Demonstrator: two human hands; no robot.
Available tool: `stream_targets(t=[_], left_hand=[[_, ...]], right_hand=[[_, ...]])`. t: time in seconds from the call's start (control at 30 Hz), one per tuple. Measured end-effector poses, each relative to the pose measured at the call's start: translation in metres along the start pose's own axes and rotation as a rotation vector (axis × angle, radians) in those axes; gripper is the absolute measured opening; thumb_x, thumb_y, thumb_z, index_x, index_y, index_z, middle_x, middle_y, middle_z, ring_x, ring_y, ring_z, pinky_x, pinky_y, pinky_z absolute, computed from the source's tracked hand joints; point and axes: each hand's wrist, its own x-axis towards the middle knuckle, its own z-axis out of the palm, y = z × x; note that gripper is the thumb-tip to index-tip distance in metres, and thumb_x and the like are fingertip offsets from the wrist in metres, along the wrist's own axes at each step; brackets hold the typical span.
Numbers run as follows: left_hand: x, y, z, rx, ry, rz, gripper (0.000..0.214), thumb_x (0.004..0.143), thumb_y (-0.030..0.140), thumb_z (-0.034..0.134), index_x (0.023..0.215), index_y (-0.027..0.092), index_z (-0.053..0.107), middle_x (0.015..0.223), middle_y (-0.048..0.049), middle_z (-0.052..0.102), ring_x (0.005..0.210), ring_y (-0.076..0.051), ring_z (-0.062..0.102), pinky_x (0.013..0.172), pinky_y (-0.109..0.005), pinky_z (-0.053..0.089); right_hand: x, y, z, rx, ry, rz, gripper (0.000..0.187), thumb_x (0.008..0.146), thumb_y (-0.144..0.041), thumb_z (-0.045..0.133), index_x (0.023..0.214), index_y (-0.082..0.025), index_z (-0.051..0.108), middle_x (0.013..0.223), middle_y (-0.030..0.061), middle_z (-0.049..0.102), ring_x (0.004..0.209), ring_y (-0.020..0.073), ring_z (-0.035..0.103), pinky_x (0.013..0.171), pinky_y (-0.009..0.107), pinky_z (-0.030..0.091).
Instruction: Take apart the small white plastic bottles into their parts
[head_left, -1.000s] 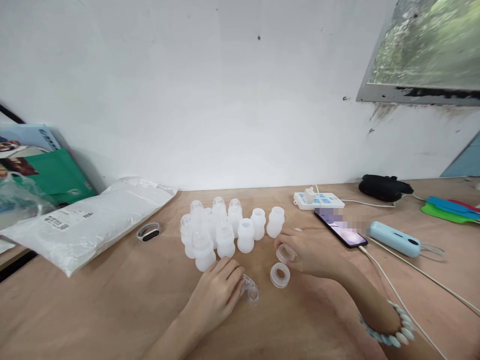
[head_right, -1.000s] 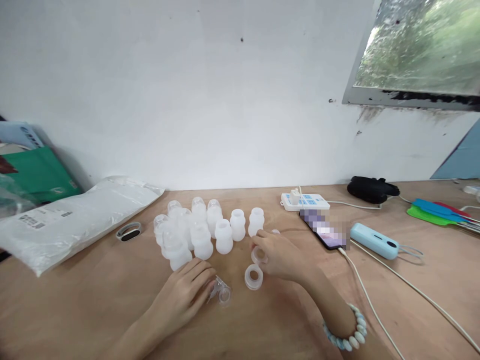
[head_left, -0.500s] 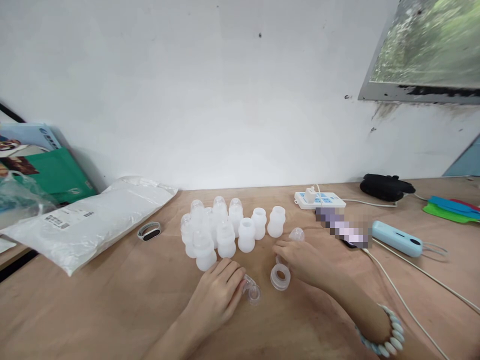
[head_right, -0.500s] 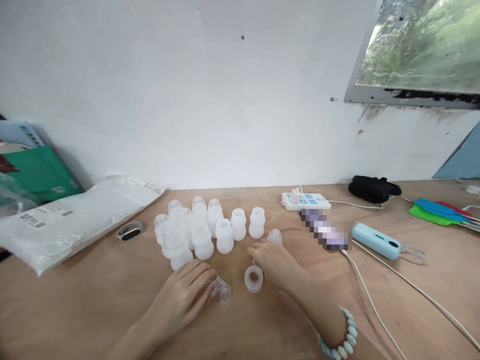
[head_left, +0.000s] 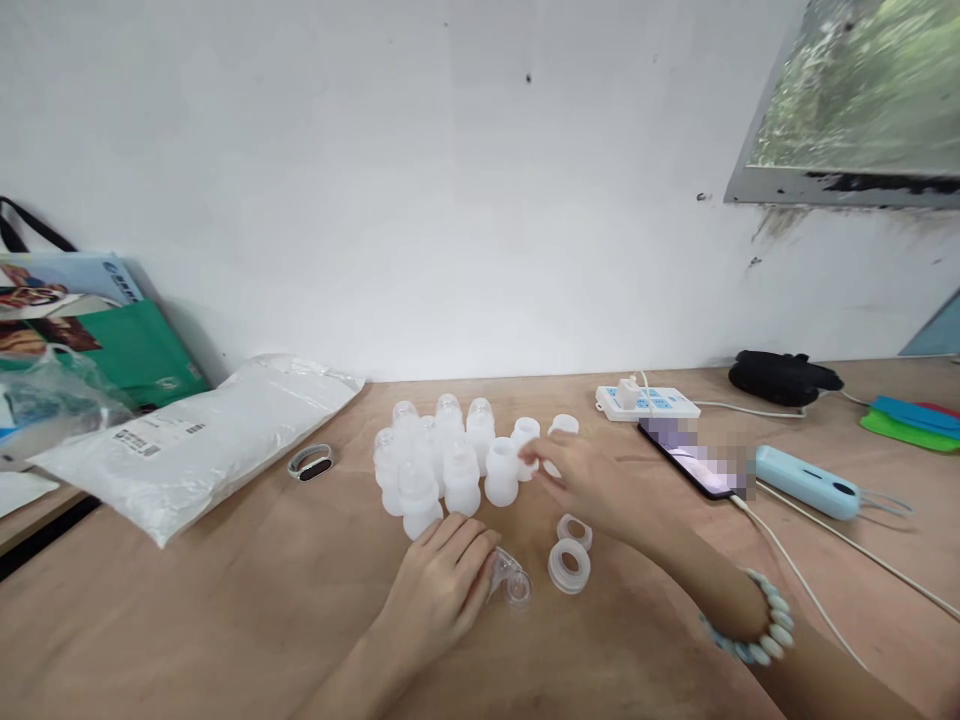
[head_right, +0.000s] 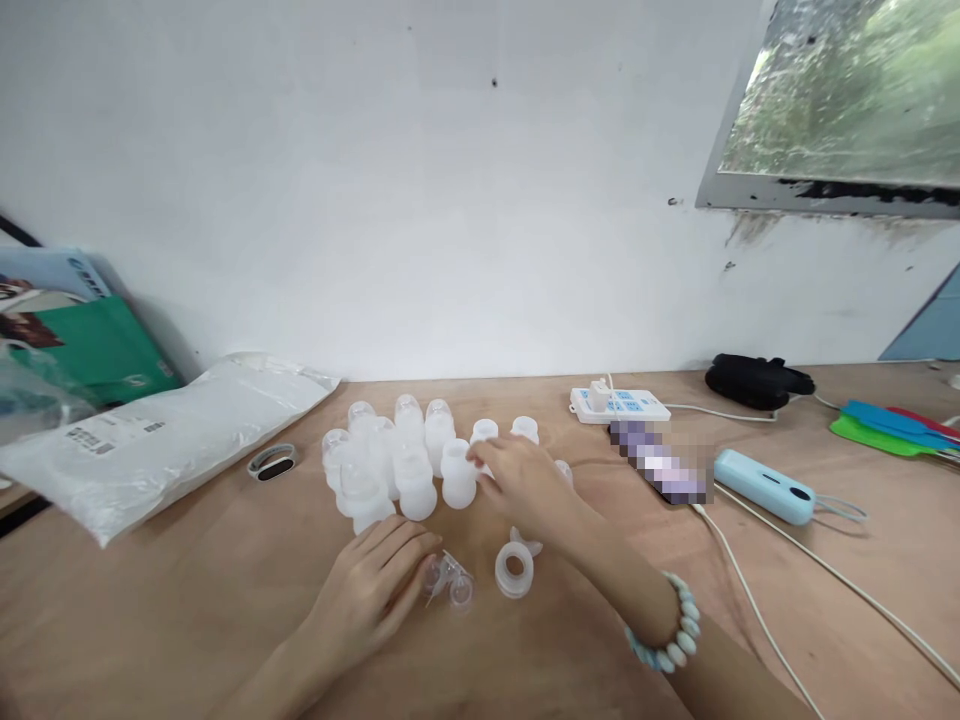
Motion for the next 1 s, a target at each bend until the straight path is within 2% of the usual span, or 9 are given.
stream_targets(t=[0.17, 0.23, 0.37, 0.5, 0.57, 0.67, 0.77, 0.83, 1.0], left_hand=[[-0.002, 0.000, -0.001, 0.054, 0.127, 0.037, 0.021, 0.094, 0.009, 0.043, 0.100, 0.016, 0.062, 0.079, -0.0047, 0.070, 0.070, -0.020, 0.059, 0.062, -0.032, 0.044], [-0.003, 0.001, -0.001, 0.068, 0.160, 0.056, 0.021, 0.092, 0.007, 0.044, 0.101, 0.016, 0.061, 0.078, -0.0044, 0.071, 0.069, -0.020, 0.058, 0.061, -0.032, 0.042], [-0.004, 0.003, -0.001, 0.061, 0.176, 0.067, 0.022, 0.089, 0.006, 0.046, 0.102, 0.016, 0.061, 0.078, -0.0039, 0.071, 0.069, -0.019, 0.059, 0.061, -0.032, 0.041], [-0.005, 0.007, -0.003, 0.059, 0.189, 0.041, 0.026, 0.090, 0.006, 0.045, 0.108, 0.017, 0.060, 0.088, -0.0062, 0.072, 0.077, -0.020, 0.062, 0.066, -0.032, 0.044], [-0.005, 0.010, -0.006, 0.086, 0.221, -0.005, 0.028, 0.092, 0.009, 0.046, 0.118, 0.016, 0.057, 0.101, -0.0109, 0.070, 0.089, -0.023, 0.063, 0.075, -0.034, 0.047], [-0.002, 0.018, -0.015, 0.134, 0.302, -0.087, 0.039, 0.094, 0.018, 0.051, 0.133, 0.014, 0.045, 0.123, -0.0184, 0.059, 0.112, -0.030, 0.057, 0.091, -0.044, 0.047], [0.002, 0.029, -0.028, 0.174, 0.310, -0.122, 0.058, 0.094, 0.036, 0.056, 0.143, 0.013, 0.034, 0.136, -0.0237, 0.051, 0.126, -0.038, 0.047, 0.098, -0.054, 0.044], [0.003, 0.036, -0.033, 0.230, 0.244, -0.110, 0.062, 0.093, 0.043, 0.056, 0.142, 0.011, 0.036, 0.130, -0.0235, 0.059, 0.123, -0.040, 0.051, 0.095, -0.054, 0.046], [-0.009, 0.050, -0.023, 0.241, 0.069, -0.055, 0.039, 0.083, 0.018, 0.045, 0.121, 0.012, 0.052, 0.092, -0.0127, 0.075, 0.072, -0.026, 0.071, 0.060, -0.034, 0.055]], right_hand=[[0.055, -0.005, 0.021, 0.057, 0.165, 0.026, 0.034, 0.091, -0.020, 0.057, 0.125, -0.015, 0.054, 0.128, 0.0151, 0.063, 0.121, 0.0282, 0.054, 0.102, 0.044, 0.038], [0.073, -0.006, 0.031, 0.088, 0.179, 0.046, 0.036, 0.090, -0.026, 0.061, 0.123, -0.014, 0.055, 0.119, 0.0156, 0.067, 0.114, 0.0285, 0.059, 0.098, 0.044, 0.041], [0.088, -0.007, 0.034, 0.136, 0.202, 0.066, 0.015, 0.086, -0.026, 0.066, 0.096, -0.015, 0.064, 0.087, 0.0080, 0.072, 0.089, 0.0251, 0.066, 0.089, 0.040, 0.045], [0.073, -0.004, 0.003, 0.182, 0.377, 0.093, 0.018, 0.089, -0.027, 0.060, 0.104, -0.017, 0.062, 0.099, 0.0092, 0.071, 0.097, 0.0251, 0.065, 0.094, 0.042, 0.042], [0.051, -0.005, -0.017, 0.231, 0.510, 0.099, 0.023, 0.094, -0.032, 0.054, 0.112, -0.020, 0.058, 0.110, 0.0092, 0.069, 0.107, 0.0246, 0.062, 0.097, 0.041, 0.043], [0.007, -0.012, -0.033, 0.511, 0.729, 0.074, 0.025, 0.087, -0.035, 0.065, 0.109, -0.024, 0.061, 0.106, 0.0057, 0.069, 0.102, 0.0240, 0.064, 0.091, 0.038, 0.049], [-0.041, -0.023, -0.024, 0.748, 0.595, 0.175, 0.018, 0.085, -0.037, 0.066, 0.099, -0.026, 0.064, 0.095, 0.0052, 0.071, 0.090, 0.0239, 0.068, 0.077, 0.035, 0.055], [-0.066, -0.031, -0.009, 0.865, 0.436, 0.223, 0.017, 0.086, -0.040, 0.064, 0.095, -0.026, 0.064, 0.087, 0.0043, 0.072, 0.082, 0.0232, 0.069, 0.069, 0.034, 0.056], [-0.092, -0.039, 0.026, 0.828, 0.184, 0.300, 0.023, 0.084, -0.047, 0.060, 0.100, -0.031, 0.058, 0.080, 0.0009, 0.068, 0.073, 0.0234, 0.066, 0.063, 0.035, 0.054]])
